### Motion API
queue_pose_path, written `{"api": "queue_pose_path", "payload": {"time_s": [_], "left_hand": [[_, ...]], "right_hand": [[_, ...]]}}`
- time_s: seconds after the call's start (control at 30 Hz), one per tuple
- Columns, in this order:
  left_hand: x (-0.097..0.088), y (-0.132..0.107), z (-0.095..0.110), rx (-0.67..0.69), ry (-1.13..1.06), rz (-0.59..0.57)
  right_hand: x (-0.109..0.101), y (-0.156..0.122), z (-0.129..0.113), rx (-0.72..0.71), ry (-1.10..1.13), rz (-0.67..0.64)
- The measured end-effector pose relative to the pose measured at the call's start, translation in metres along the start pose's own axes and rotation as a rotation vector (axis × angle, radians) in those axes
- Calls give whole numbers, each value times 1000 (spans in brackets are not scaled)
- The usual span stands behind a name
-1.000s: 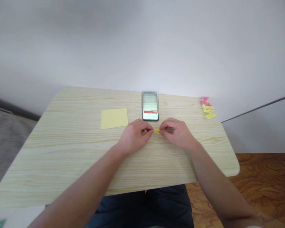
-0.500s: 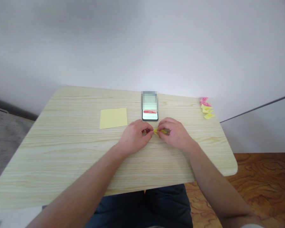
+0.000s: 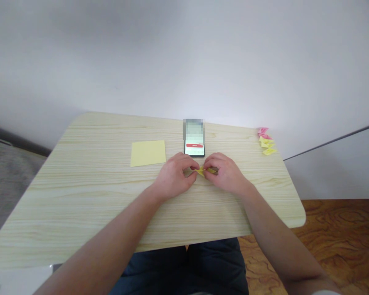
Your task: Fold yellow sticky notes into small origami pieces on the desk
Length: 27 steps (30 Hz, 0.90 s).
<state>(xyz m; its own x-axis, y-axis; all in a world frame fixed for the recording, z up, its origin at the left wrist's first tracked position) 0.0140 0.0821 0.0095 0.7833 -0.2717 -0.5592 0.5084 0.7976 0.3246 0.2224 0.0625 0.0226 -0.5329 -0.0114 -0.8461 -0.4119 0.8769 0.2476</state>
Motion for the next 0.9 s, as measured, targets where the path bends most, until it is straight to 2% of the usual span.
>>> {"api": "queue_pose_path", "payload": {"time_s": [0.1, 0.33, 0.53, 0.8, 0.9], "left_hand": [[0, 0, 0, 11, 17, 1], [0, 1, -1, 14, 26, -2], [1, 1, -3, 31, 37, 3], [1, 1, -4, 45, -3, 23], [0, 1, -3, 42, -42, 68]], "right_hand": [[-2, -1, 1, 23, 43, 4], [-9, -19, 9, 208, 244, 100], [-7, -29, 8, 169, 125, 149], [-6, -31, 8, 138, 38, 120], [-8, -31, 9, 124, 17, 106]]}}
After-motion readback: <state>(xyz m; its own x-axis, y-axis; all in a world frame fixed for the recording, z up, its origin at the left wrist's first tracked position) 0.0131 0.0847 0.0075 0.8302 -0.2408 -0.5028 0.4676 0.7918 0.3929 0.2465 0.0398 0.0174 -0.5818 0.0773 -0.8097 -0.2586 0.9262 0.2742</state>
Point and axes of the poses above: each hand's wrist, its own y-axis towards the middle knuckle, its own x-axis out of the palm, z = x × y, the point moved 1 cm from there along y, towards the middle knuckle, and after that the axes turned 4 degrees about -y, right-handed, at the moved point
